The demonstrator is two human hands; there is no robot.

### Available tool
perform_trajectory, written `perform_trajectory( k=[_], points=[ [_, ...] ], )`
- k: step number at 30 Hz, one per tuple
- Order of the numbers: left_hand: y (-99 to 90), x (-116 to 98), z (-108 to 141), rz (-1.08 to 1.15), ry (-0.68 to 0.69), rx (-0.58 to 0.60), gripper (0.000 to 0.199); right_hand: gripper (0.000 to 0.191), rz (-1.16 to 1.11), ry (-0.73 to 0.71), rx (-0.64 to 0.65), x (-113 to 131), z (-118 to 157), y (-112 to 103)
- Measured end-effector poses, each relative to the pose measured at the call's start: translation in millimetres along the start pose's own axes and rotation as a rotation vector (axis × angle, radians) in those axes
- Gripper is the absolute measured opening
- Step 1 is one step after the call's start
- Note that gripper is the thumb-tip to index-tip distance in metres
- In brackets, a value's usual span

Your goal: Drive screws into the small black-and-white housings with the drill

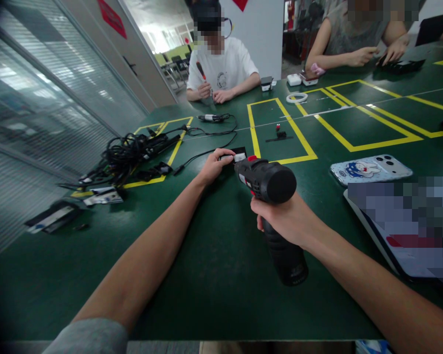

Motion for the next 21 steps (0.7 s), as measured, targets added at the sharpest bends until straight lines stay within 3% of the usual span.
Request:
perform_trajectory(
  k=[21],
  points=[
    [0.4, -0.2, 0.1, -0.002, 0.009, -0.001, 0.026, 0.015, -0.01, -0.027, 0.007, 2.4, -1.0, 0.8]
  ],
)
Point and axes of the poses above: each hand's wrist, its own z-axis away from the middle knuckle, its own y-axis out of the palm, x = y × z, the point moved 9 cm from there along -z, towards the middle knuckle, and after that the axes turned 6 degrees about -y, right-handed, at the moved point
